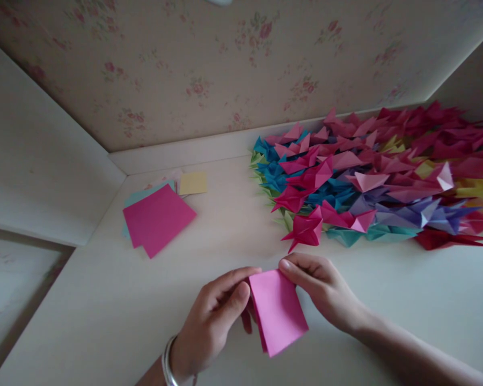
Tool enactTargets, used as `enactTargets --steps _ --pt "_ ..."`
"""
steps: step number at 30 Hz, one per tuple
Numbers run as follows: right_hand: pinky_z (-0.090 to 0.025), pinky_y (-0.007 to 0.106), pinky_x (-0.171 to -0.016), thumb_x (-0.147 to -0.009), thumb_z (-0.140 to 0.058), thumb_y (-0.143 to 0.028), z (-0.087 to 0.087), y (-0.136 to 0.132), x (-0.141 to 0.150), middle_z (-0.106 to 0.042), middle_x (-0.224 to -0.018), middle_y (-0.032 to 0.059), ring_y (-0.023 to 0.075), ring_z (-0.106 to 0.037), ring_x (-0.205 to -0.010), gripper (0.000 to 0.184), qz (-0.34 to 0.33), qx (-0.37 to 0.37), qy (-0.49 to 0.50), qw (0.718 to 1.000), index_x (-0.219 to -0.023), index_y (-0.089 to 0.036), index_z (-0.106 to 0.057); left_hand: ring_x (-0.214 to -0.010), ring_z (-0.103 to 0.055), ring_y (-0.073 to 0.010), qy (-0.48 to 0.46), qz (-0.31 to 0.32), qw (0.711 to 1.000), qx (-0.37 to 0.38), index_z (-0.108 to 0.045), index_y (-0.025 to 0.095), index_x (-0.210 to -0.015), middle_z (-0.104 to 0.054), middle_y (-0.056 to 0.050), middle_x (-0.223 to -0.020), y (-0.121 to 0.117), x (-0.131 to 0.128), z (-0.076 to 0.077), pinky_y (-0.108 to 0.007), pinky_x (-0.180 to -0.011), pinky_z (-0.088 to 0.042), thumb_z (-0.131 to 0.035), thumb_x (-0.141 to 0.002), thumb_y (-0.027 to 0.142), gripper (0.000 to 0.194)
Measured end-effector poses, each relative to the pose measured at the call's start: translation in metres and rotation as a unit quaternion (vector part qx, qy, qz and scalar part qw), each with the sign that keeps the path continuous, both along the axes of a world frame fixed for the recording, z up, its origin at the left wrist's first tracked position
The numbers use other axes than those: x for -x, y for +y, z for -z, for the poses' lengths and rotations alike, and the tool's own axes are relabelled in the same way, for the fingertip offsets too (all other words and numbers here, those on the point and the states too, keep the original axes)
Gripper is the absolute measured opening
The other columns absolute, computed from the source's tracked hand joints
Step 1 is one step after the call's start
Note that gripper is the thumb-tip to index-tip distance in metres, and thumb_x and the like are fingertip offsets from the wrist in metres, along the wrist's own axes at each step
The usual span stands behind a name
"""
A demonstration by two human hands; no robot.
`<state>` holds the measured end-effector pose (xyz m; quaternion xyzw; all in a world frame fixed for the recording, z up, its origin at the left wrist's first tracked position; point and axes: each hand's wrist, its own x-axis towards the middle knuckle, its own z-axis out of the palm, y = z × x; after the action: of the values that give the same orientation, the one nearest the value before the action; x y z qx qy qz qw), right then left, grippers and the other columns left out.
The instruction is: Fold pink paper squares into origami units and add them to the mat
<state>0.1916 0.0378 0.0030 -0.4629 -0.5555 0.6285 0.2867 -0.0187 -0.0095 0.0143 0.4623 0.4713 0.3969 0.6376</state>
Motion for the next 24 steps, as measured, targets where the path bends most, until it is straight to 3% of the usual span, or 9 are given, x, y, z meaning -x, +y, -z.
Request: enactTargets --steps 4,8,10,16,24 --pt "-0.025 0.027 -0.056 -0.088 -0.055 -0.062 0.0034 0.0004 0.0024 -0.04 -0.065 -0.0028 0.0121 -0.037 -0.06 0.05 0.0 0.064 0.049 0.997 -0.067 -0.017 -0.049 -0.069 -0.065 -0.0142 -0.047 0.012 0.999 0.017 -0.071 0.025 -0.117 -0.074 -0.005 -0.091 0.0013 -0.0035 0.0007 -0.022 -0.064 -0.055 -0.065 -0.091 0.038 0.029" --pt "-0.025 0.027 -0.056 -0.088 -0.057 -0.061 0.0036 -0.0025 0.0053 -0.042 -0.065 -0.0023 0.0116 -0.035 -0.06 0.049 -0.019 0.081 0.067 0.994 -0.068 -0.016 -0.051 -0.076 -0.066 -0.0135 -0.057 -0.024 0.997 0.04 -0.075 0.026 -0.109 -0.075 -0.005 -0.101 0.0036 -0.004 0.0007 -0.019 -0.068 -0.054 -0.069 -0.088 0.04 0.026" --pt "-0.025 0.027 -0.056 -0.088 -0.057 -0.06 0.0032 -0.0039 0.0056 -0.043 -0.065 -0.0022 0.0115 -0.036 -0.06 0.049 -0.023 0.091 0.072 0.993 -0.068 -0.016 -0.052 -0.067 -0.065 -0.0117 -0.073 -0.021 0.996 0.043 -0.074 0.026 -0.111 -0.074 -0.005 -0.099 0.0034 -0.0023 0.0 -0.019 -0.063 -0.053 -0.066 -0.09 0.042 0.027" --pt "-0.027 0.027 -0.056 -0.087 -0.06 -0.059 0.0032 -0.0044 0.0028 -0.045 -0.064 -0.0017 0.0116 -0.04 -0.06 0.049 -0.004 0.12 0.098 0.988 -0.068 -0.015 -0.052 -0.06 -0.066 -0.013 -0.095 0.005 0.994 0.052 -0.071 0.027 -0.112 -0.068 0.0 -0.068 -0.0007 0.0005 -0.0023 -0.021 -0.059 -0.054 -0.065 -0.091 0.036 0.024" --pt "-0.03 0.027 -0.056 -0.086 -0.062 -0.059 0.0031 -0.0065 0.007 -0.051 -0.064 0.0008 0.013 -0.046 -0.059 0.048 -0.013 0.144 0.113 0.983 -0.069 -0.014 -0.056 -0.065 -0.066 -0.0099 -0.074 0.007 0.997 -0.028 -0.075 0.032 -0.105 -0.067 -0.001 -0.095 0.0031 -0.0028 0.0005 -0.019 -0.061 -0.055 -0.062 -0.094 0.031 0.017"
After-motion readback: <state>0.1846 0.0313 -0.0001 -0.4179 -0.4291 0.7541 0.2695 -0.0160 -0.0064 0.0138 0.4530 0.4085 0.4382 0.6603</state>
